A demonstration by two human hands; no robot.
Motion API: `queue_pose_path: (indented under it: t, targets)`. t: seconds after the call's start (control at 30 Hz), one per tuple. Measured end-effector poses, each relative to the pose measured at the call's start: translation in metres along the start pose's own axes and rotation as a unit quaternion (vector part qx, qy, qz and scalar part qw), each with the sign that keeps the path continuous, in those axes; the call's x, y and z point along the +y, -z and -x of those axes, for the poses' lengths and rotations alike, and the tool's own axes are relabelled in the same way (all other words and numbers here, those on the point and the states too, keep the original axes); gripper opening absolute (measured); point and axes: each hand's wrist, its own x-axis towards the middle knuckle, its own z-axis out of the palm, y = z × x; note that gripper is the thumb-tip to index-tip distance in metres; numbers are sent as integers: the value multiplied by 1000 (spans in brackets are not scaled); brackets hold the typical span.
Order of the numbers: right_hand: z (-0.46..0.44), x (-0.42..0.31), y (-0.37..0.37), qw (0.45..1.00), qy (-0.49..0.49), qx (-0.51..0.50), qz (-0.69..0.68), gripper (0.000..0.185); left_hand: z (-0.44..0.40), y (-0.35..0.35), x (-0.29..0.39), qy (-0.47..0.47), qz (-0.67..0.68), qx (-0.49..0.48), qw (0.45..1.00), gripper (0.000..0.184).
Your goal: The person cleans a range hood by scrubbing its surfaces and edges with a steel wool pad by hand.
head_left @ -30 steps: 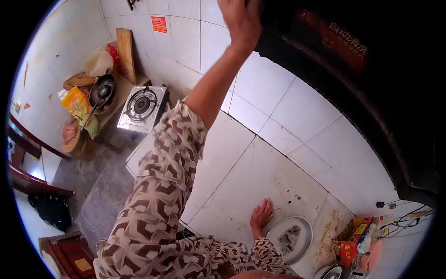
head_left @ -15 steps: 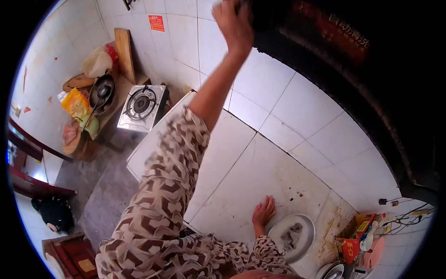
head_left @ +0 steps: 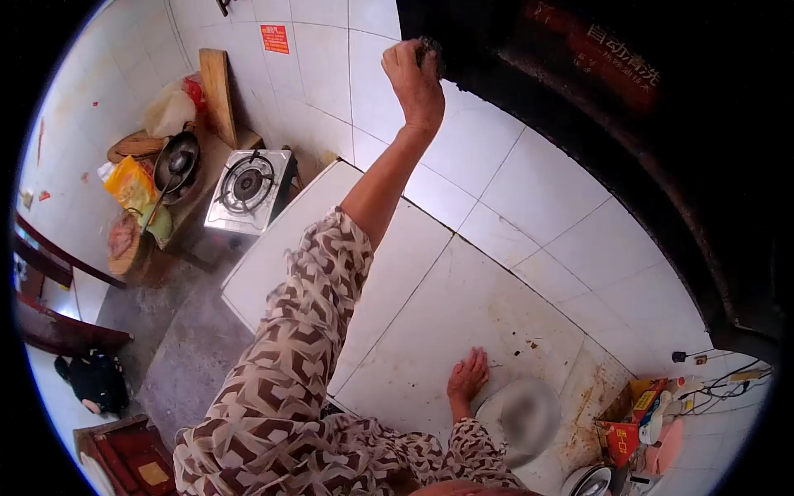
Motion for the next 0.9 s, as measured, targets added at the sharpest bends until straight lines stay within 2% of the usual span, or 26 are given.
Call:
queue_pose_path:
  t: [0.07,0.1,0.17,0.2,0.3,0.33,0.37,0.43,0.5,0.53,0.63,0.67,0.77,0.8,0.9]
  targets:
    - [-3,0,4,1000,5,6,2,52,0,4,12,25,16,-2,1000,13]
    - [0,-2,5,1000,8,6,0,52,-15,-2,18,2,40,4,999,14]
    - [0,-5,3,1000,6,5,6,52,-68,-8,54,-127,50,12,991,11]
    - [0,-4,3,1000,4,6,12,52,-77,-6,65,-126,72,8,989,10]
    - [-2,-2,3,1000,8,10,0,52,-22,-8,13,-65,8,11,998,14]
    - [-2,-2,3,1000,6,10,4,52,10,-5,-7,66,43,1,997,15]
    - [-5,-1,2,1000,5,12,8,53,19,4,-9,101,34,-13,994,15]
    - [6,-2,3,1000,5,6,13,53,11,0,-10,30,0,-3,1000,15]
    - [-2,-4,5,1000,11,20,14,53,-31,-7,21,-55,59,20,997,16]
    - [-4,-4,3,1000,7,10,14,52,-47,-12,32,-66,39,12,997,18]
    - [-5,-2,-1,1000,-3,-7,13,51,-71,-16,32,105,86,102,985,11]
    - [-2,-1,-4,1000,-2,-3,14,52,-57,-14,16,140,21,79,987,19]
    - [0,-4,7,1000,5,1,7,51,-11,-4,3,81,-9,42,996,18]
    - [-1,-6,10,1000,7,6,1,51,3,-1,-2,160,32,29,986,18]
    - [-2,-1,-2,1000,-1,-1,-12,52,19,5,7,179,22,-5,984,19]
